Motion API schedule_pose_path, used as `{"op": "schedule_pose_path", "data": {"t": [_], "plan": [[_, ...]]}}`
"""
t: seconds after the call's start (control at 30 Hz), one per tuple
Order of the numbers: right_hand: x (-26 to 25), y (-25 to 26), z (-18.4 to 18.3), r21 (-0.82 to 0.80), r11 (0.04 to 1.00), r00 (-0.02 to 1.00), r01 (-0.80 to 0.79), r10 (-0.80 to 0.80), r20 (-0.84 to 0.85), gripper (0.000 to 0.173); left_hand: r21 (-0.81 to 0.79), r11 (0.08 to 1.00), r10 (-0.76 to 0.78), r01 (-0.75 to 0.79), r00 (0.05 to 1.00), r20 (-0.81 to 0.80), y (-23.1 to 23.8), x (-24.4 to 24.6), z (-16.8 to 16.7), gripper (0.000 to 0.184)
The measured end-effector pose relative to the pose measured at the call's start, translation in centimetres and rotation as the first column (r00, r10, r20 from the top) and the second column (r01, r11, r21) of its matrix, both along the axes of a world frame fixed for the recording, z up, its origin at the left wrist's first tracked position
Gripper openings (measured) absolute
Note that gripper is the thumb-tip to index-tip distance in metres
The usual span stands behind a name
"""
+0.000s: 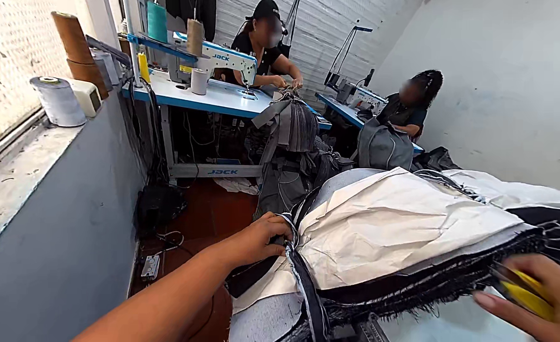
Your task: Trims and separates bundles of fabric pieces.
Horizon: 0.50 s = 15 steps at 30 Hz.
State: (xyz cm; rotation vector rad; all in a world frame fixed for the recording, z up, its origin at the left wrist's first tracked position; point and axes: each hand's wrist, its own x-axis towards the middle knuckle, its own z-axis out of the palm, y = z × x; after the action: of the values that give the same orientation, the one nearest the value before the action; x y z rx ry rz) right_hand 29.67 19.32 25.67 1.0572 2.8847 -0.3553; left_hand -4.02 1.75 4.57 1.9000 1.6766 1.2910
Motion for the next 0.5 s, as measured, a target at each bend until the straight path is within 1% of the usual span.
{"op": "schedule_pose_path", "data": {"t": [0.03, 0.1, 0.17, 0.2, 0.23, 0.3, 0.37, 0.43, 0.5], "plan": [[-2.3, -1.4, 0.1, 0.032, 0.998, 0.998, -0.054, 0.053, 0.029, 0.058, -0.042, 0.998, -0.037, 0.037, 0.999, 0.009, 0.0, -0.4, 0.5, 0.016], [-6.9, -4.5, -1.0, 0.010, 0.976, 0.969, -0.217, 0.214, 0.123, 0.042, -0.140, 0.986, -0.090, 0.090, 0.996, 0.006, -0.1, -1.1, 1.6, 0.020], [-11.4, -7.0, -2.4, -0.054, 0.939, 0.901, -0.339, 0.341, 0.269, 0.030, -0.232, 0.966, -0.112, 0.112, 0.994, 0.014, -0.1, -1.2, 2.7, 0.023], [-13.3, -8.0, -3.1, -0.054, 0.923, 0.863, -0.381, 0.376, 0.338, 0.028, -0.275, 0.954, -0.120, 0.123, 0.992, 0.027, 0.0, -1.2, 3.2, 0.024], [-14.9, -8.8, -3.6, -0.031, 0.913, 0.829, -0.408, 0.384, 0.406, 0.027, -0.300, 0.944, -0.130, 0.136, 0.991, 0.039, 0.0, -1.3, 3.5, 0.024], [-17.4, -9.8, -4.6, 0.049, 0.907, 0.799, -0.418, 0.341, 0.495, 0.031, -0.287, 0.943, -0.153, 0.169, 0.985, 0.077, 0.2, -1.7, 3.6, 0.022], [-19.0, -10.1, -5.4, 0.096, 0.897, 0.775, -0.432, 0.314, 0.549, 0.035, -0.259, 0.947, -0.167, 0.192, 0.979, 0.115, 0.6, -1.9, 3.5, 0.021], [-20.0, -10.2, -5.8, 0.099, 0.886, 0.740, -0.453, 0.312, 0.595, 0.037, -0.255, 0.946, -0.163, 0.199, 0.974, 0.156, 0.9, -1.9, 3.6, 0.020], [-20.3, -10.1, -5.9, 0.124, 0.879, 0.732, -0.461, 0.297, 0.613, 0.037, -0.265, 0.940, -0.142, 0.213, 0.954, 0.264, 1.1, -1.6, 3.9, 0.021]]}}
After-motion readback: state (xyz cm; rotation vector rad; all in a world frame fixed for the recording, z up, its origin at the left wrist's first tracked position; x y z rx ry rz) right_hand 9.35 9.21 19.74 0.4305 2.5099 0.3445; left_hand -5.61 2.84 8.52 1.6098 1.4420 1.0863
